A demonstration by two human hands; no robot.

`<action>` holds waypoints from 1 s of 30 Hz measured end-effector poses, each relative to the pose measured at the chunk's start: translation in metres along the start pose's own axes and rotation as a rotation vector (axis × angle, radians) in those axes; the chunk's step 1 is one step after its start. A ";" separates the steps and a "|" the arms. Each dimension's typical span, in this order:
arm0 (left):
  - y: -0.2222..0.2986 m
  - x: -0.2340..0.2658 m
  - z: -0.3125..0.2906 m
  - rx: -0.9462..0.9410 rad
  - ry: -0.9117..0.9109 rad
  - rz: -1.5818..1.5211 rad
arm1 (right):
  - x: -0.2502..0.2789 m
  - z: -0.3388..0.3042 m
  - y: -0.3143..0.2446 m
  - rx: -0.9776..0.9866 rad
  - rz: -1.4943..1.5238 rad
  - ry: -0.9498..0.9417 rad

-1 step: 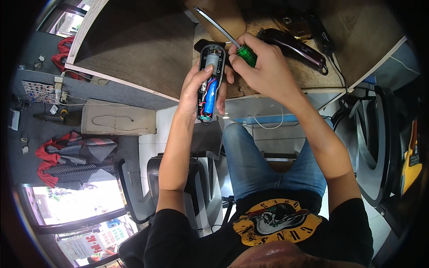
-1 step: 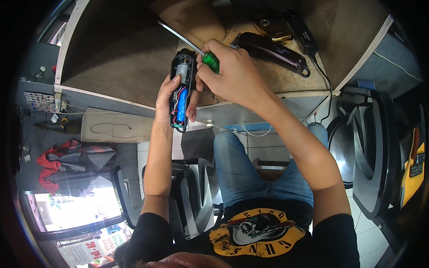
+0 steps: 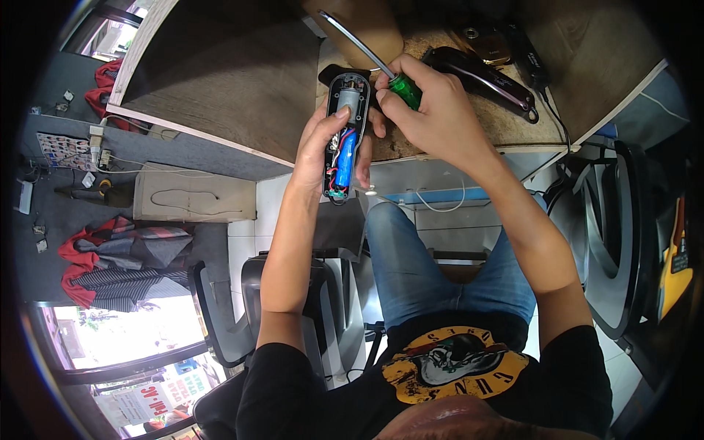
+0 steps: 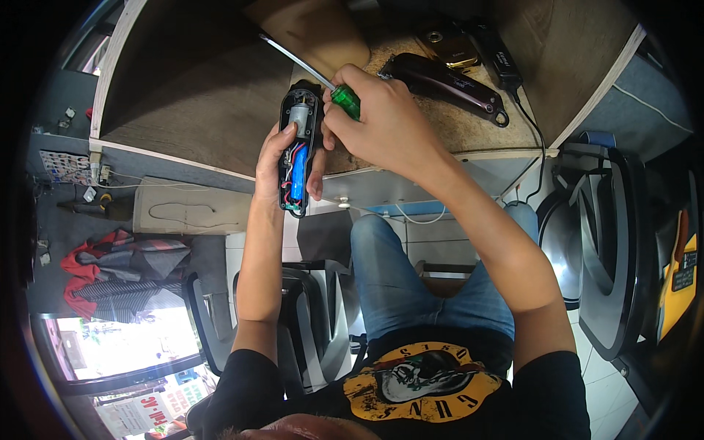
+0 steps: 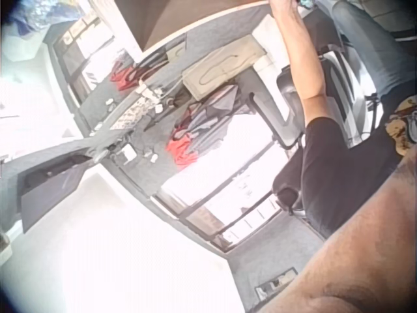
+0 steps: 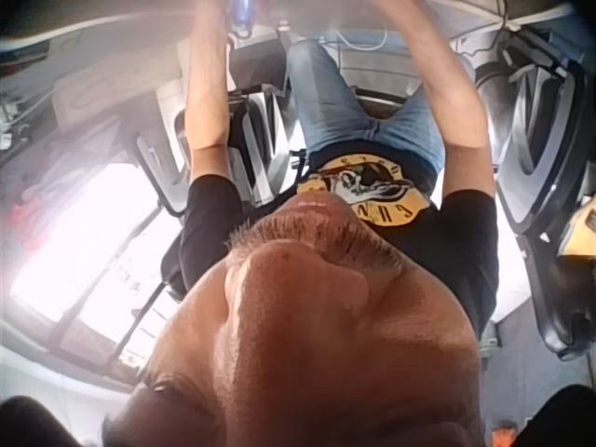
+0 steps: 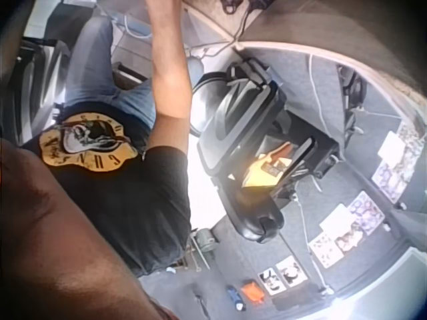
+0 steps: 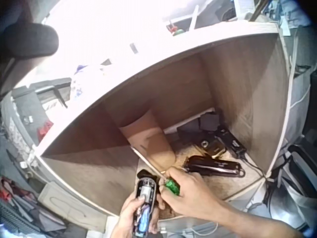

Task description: The person disassembles a hair clipper using a screwdriver, prying the casing apart and handling the internal motor and battery components at a workbench.

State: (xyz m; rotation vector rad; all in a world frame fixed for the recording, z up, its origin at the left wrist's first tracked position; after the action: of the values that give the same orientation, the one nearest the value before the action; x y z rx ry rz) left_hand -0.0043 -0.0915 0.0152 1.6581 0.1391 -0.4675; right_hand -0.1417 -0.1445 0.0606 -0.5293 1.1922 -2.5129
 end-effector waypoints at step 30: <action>-0.003 -0.003 0.001 0.010 -0.003 -0.008 | 0.001 -0.002 0.015 0.071 -0.085 0.096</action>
State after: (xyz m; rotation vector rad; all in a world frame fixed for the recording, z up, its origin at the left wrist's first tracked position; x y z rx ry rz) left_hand -0.0079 -0.0912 0.0133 1.6675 0.1412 -0.4774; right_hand -0.1419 -0.1532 0.0477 -0.4549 1.1308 -2.6688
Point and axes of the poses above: each hand's wrist, its own z-axis towards the middle knuckle, its own x-axis out of the back of the hand, y = z × x, the point moved 9 cm from there along z, towards the middle knuckle, and after that the axes turned 9 degrees about x, right-handed, at the moved point
